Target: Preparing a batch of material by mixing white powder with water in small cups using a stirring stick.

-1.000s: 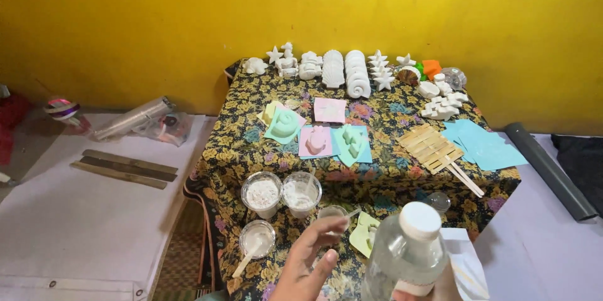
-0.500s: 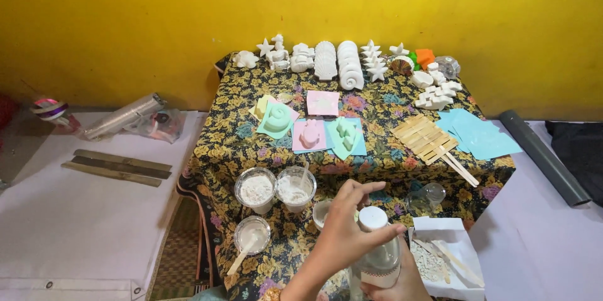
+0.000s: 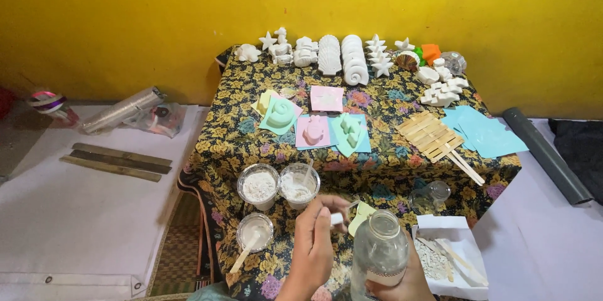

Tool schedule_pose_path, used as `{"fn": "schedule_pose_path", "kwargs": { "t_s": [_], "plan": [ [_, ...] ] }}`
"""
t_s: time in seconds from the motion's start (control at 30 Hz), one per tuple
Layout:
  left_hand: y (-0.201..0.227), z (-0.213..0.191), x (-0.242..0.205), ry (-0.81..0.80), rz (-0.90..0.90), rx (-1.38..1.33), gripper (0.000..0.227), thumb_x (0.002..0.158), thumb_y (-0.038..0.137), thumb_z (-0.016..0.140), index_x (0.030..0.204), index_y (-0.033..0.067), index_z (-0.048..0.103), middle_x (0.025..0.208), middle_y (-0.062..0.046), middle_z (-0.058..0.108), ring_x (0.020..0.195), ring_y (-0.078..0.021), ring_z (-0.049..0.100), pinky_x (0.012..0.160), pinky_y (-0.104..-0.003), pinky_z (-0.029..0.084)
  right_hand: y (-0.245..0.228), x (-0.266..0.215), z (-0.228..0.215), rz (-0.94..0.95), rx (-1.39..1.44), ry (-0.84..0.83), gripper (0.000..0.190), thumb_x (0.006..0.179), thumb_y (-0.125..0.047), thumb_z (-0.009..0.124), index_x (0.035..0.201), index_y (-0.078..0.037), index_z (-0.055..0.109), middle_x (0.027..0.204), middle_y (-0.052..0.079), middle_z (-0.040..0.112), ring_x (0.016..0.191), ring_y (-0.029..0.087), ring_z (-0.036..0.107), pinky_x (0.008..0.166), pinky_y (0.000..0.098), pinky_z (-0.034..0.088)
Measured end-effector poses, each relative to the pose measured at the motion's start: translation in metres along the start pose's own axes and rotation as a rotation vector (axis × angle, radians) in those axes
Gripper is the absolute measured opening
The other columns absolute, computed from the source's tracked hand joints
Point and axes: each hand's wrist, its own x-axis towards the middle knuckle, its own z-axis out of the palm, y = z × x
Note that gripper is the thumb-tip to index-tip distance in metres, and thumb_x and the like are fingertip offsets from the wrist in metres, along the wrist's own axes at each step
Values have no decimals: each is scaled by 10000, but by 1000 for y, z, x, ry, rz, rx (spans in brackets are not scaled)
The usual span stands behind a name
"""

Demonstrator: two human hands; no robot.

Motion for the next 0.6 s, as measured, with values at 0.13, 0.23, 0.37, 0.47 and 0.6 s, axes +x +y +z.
{"fn": "schedule_pose_path", "kwargs": {
  "t_s": [0.13,0.23,0.37,0.47,0.6],
  "plan": [
    [-55,-25,-25,109,-539,439,235,948,233,589,1129,129,694,754,-7,652,573,-86,498,503,-262,385,12,1,-20,167,-23,106,1329,492,283,871,1597,-208,322,1461,124,575,1302,347,599,995,516,488],
    [-78,-33,-27,108,-773,609,439,941,344,670,1335,174,578,813,9,662,648,-87,588,567,-226,507,30,9,-37,113,-185,86,1430,454,181,964,1631,-226,260,1501,46,584,1355,247,582,1125,435,435],
    [-103,-34,-23,245,-657,639,374,1013,429,528,834,130,663,665,-11,700,518,-106,582,492,-262,428,38,14,-49,119,-265,66,1459,393,148,1021,1612,-184,290,1553,11,526,1400,215,536,1173,406,394],
    [-110,-37,-5,135,-636,711,356,1027,313,550,772,106,687,617,0,630,471,-89,463,466,-263,323,10,7,-36,150,-172,28,1330,453,139,968,1595,-198,375,1440,83,660,1316,271,637,1087,434,438],
    [-119,-35,-12,110,-600,727,446,1032,236,521,601,131,465,508,33,388,458,-70,280,482,-292,197,1,3,-32,302,-68,80,1322,497,373,857,1593,-201,391,1461,136,596,1198,389,643,879,575,589]
  ]
}}
